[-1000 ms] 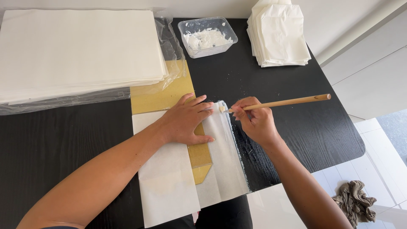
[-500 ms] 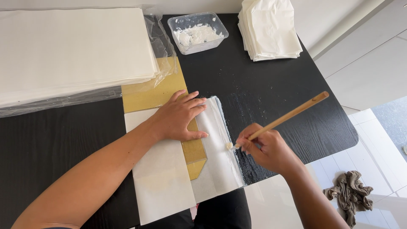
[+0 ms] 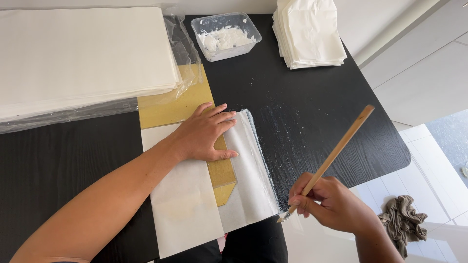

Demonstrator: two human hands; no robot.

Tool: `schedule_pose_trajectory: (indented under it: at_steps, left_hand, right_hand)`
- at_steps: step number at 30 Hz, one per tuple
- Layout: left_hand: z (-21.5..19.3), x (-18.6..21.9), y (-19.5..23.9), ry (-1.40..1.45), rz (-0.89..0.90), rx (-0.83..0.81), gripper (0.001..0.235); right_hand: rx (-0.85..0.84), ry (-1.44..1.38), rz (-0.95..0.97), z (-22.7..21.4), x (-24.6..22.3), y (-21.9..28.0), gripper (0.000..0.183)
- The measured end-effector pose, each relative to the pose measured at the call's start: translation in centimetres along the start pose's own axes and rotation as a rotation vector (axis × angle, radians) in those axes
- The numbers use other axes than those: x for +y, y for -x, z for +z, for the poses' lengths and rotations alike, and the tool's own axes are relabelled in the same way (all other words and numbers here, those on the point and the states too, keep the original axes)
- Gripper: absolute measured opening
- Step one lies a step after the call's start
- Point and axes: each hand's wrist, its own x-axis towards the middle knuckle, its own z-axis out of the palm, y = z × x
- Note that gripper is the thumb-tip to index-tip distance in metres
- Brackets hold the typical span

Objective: Folding white paper sheets over a yellow template and applying white glue to the edges using a wooden stick to create bags or envelopes.

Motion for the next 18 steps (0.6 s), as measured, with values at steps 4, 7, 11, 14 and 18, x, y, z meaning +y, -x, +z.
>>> schedule_pose_trajectory:
  at_steps: [4, 7, 11, 14, 18]
  left_hand:
    - [-0.2, 0.1, 0.0, 0.015, 0.004, 0.007, 0.092]
    - [-1.2, 0.7, 0.0, 0.015, -0.003, -0.006, 0.092]
    - [-3.1, 1.6, 0.0, 0.022, -0.092, -0.141, 0.087]
    - [-3.0, 1.7, -0.1, 0.026, -0.089, -0.136, 0.085]
    - [-3.1, 1.8, 0.0, 0.005, -0.077, -0.13, 0.083]
  right_hand:
    - [0.042, 0.108, 0.11, 0.0, -0.1, -2.0, 0.016]
    - [0.125, 0.152, 0.104, 0.5, 0.7, -4.2, 0.016]
    - [0.266, 0.069, -0.061, 0.5, 1.3, -7.0, 0.011]
    - [0.305, 0.094, -0.074, 0.2, 1.9, -8.8, 0.011]
    - [0.381, 0.099, -0.149, 0.0, 2.0, -11.5, 0.01]
